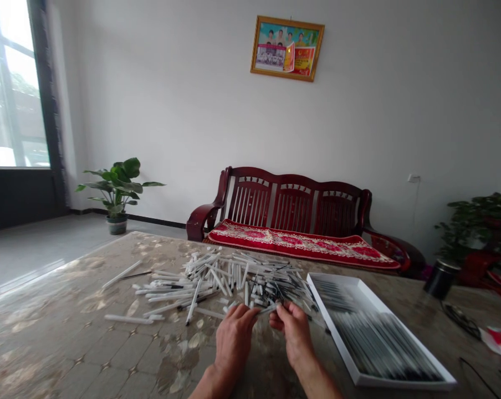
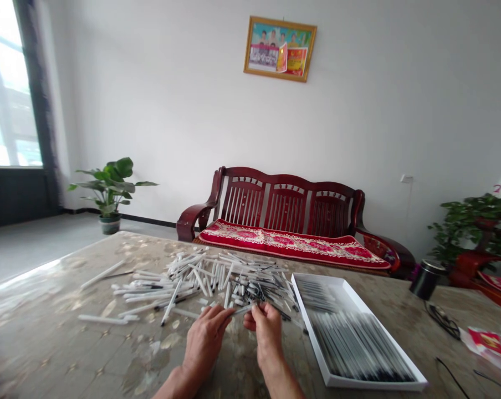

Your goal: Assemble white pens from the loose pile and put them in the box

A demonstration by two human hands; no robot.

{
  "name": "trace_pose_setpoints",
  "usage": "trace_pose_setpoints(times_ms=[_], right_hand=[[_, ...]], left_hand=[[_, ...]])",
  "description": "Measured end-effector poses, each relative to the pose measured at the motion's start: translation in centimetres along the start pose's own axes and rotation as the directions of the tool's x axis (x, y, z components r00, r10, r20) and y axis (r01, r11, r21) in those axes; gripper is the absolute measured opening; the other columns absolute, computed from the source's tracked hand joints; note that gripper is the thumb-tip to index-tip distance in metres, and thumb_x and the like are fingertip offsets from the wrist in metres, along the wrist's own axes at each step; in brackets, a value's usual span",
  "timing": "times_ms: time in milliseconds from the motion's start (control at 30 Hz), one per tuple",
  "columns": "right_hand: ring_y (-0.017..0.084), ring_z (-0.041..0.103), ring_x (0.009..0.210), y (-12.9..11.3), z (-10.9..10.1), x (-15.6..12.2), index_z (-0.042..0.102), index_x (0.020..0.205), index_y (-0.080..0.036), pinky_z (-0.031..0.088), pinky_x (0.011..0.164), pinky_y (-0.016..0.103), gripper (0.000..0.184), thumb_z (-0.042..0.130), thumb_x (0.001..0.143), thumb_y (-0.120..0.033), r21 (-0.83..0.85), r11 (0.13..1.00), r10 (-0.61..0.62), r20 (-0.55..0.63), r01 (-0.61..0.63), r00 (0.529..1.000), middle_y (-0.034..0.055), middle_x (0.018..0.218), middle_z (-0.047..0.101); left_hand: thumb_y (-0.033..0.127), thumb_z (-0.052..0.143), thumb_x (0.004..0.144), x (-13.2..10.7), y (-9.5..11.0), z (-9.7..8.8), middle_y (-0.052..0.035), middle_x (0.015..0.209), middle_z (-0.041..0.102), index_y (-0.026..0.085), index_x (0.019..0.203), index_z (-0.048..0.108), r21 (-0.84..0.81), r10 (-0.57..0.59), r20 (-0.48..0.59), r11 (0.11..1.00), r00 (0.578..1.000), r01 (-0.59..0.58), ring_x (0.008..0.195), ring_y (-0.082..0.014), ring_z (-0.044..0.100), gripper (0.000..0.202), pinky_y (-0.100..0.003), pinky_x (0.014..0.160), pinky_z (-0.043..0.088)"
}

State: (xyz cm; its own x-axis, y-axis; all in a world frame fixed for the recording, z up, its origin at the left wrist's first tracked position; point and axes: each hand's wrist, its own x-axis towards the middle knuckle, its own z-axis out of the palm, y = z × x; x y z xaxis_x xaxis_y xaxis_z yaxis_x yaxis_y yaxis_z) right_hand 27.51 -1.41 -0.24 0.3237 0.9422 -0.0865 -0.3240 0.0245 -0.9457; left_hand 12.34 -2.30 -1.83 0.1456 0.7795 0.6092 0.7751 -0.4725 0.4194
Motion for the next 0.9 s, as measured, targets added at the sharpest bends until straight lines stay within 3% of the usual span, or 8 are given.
trace_pose_setpoints(times_ms=[200,333,433,567,667,733,900], right_hand=[[0.015,0.063,0.056,-0.1,0.0,-0.7,0.063,0.069,-0.017,0.053,0.054,0.025,0.050,0.090,0.037,-0.044,0.127,0.987,0.100,0.012,-0.101,0.995,-0.0022,0.057,0.066],[0.012,0.063,0.058,-0.7,0.2,-1.3,0.062,0.073,-0.017,0.051,0.053,0.021,0.055,0.092,0.037,-0.045,0.222,0.971,0.068,0.071,-0.082,0.995,-0.0043,0.061,0.065],[0.011,0.063,0.059,-0.7,0.5,-1.6,0.064,0.079,-0.016,0.049,0.051,0.019,0.056,0.092,0.040,-0.046,0.220,0.971,0.067,0.127,-0.093,0.990,-0.0035,0.067,0.066],[0.011,0.062,0.061,0.1,0.7,-1.9,0.066,0.082,-0.016,0.043,0.046,0.017,0.055,0.088,0.046,-0.051,0.127,0.988,0.070,0.133,-0.087,0.989,0.0001,0.076,0.069],[0.012,0.062,0.062,0.3,0.3,-2.1,0.066,0.083,-0.017,0.040,0.044,0.017,0.048,0.081,0.056,-0.054,0.020,1.000,-0.006,0.115,0.004,0.993,0.0008,0.077,0.069],[0.013,0.062,0.061,-0.2,-0.3,-1.9,0.065,0.082,-0.017,0.039,0.043,0.017,0.042,0.075,0.062,-0.053,-0.056,0.996,-0.068,0.133,0.076,0.989,0.0006,0.074,0.068],[0.015,0.063,0.065,-4.9,-4.4,0.3,0.061,0.083,-0.018,0.042,0.043,0.019,0.042,0.060,0.068,-0.058,-0.369,0.919,-0.122,0.077,0.142,0.990,0.0022,0.077,0.067]], left_hand=[[0.019,0.052,0.089,0.0,-0.2,0.0,-0.0024,0.081,0.069,0.030,0.101,0.072,0.049,0.096,-0.010,0.994,0.995,-0.095,0.079,-0.0175,0.062,0.026,-0.025,0.069,0.047],[0.026,0.050,0.089,0.1,-0.7,0.9,-0.0019,0.088,0.071,0.029,0.099,0.072,-0.164,-0.072,0.048,0.983,0.996,0.079,0.084,-0.0175,0.066,0.025,-0.025,0.073,0.051],[0.031,0.051,0.086,0.2,-1.2,1.8,-0.0024,0.094,0.073,0.027,0.100,0.071,-0.382,-0.162,0.085,0.906,0.983,0.182,0.087,-0.0190,0.068,0.025,-0.030,0.080,0.053],[0.042,0.058,0.081,0.0,-1.1,2.5,-0.0027,0.083,0.073,0.023,0.101,0.068,-0.579,-0.204,0.169,0.771,0.964,0.265,0.075,-0.0206,0.068,0.029,-0.031,0.074,0.055],[0.049,0.059,0.078,-0.1,-0.5,2.7,-0.0020,0.077,0.073,0.021,0.099,0.068,-0.661,-0.171,0.274,0.681,0.946,0.314,0.062,-0.0188,0.066,0.035,-0.028,0.059,0.055],[0.050,0.060,0.077,-0.2,-0.2,2.8,-0.0025,0.079,0.074,0.021,0.103,0.067,-0.688,-0.152,0.316,0.643,0.937,0.336,0.063,-0.0190,0.067,0.040,-0.027,0.056,0.054],[0.054,0.056,0.077,0.1,-0.8,2.6,-0.0058,0.094,0.076,0.023,0.114,0.062,-0.683,-0.228,0.295,0.628,0.928,0.372,0.087,-0.0226,0.072,0.048,-0.031,0.074,0.057]])
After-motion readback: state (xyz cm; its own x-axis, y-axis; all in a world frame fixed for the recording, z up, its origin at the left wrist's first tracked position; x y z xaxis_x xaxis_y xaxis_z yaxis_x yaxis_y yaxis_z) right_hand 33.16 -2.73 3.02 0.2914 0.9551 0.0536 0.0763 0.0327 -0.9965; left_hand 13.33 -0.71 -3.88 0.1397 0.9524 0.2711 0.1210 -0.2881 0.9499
